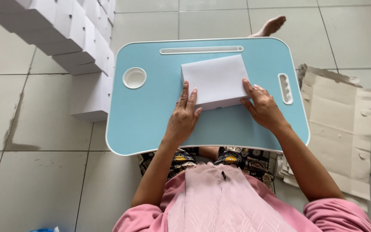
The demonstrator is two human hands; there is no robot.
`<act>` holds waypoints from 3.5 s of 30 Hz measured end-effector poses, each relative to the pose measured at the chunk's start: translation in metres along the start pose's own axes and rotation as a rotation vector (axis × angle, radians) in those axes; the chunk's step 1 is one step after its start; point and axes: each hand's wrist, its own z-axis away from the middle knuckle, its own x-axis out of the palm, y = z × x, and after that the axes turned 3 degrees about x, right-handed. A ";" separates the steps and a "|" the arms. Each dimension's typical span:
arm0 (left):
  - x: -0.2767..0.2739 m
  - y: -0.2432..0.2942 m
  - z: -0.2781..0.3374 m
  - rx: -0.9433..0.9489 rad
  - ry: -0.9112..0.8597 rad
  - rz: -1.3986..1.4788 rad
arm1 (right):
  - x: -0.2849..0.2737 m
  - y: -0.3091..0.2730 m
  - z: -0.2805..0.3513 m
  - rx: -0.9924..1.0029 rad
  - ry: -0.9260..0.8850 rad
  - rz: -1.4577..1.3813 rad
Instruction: Folding flat cardboard sheets into finished boxes on a lap desk.
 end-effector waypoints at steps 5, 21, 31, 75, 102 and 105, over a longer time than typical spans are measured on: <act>-0.001 -0.021 0.010 -0.091 0.101 -0.036 | 0.027 -0.026 -0.018 -0.005 -0.077 -0.107; -0.108 -0.132 0.077 -0.648 0.615 0.172 | 0.143 -0.172 -0.133 -0.386 -0.039 -0.326; -0.168 -0.196 0.165 -1.023 1.186 0.799 | 0.203 -0.301 -0.189 -0.715 -0.167 -0.500; -0.145 -0.145 0.059 -0.622 -0.060 -0.120 | 0.199 -0.255 -0.206 -0.573 0.034 -0.106; 0.138 0.104 -0.122 0.543 -0.776 0.011 | 0.025 0.313 0.086 1.057 -0.063 -0.052; 0.148 0.099 -0.117 0.555 -0.747 -0.007 | 0.084 0.333 0.112 1.083 -0.055 -0.079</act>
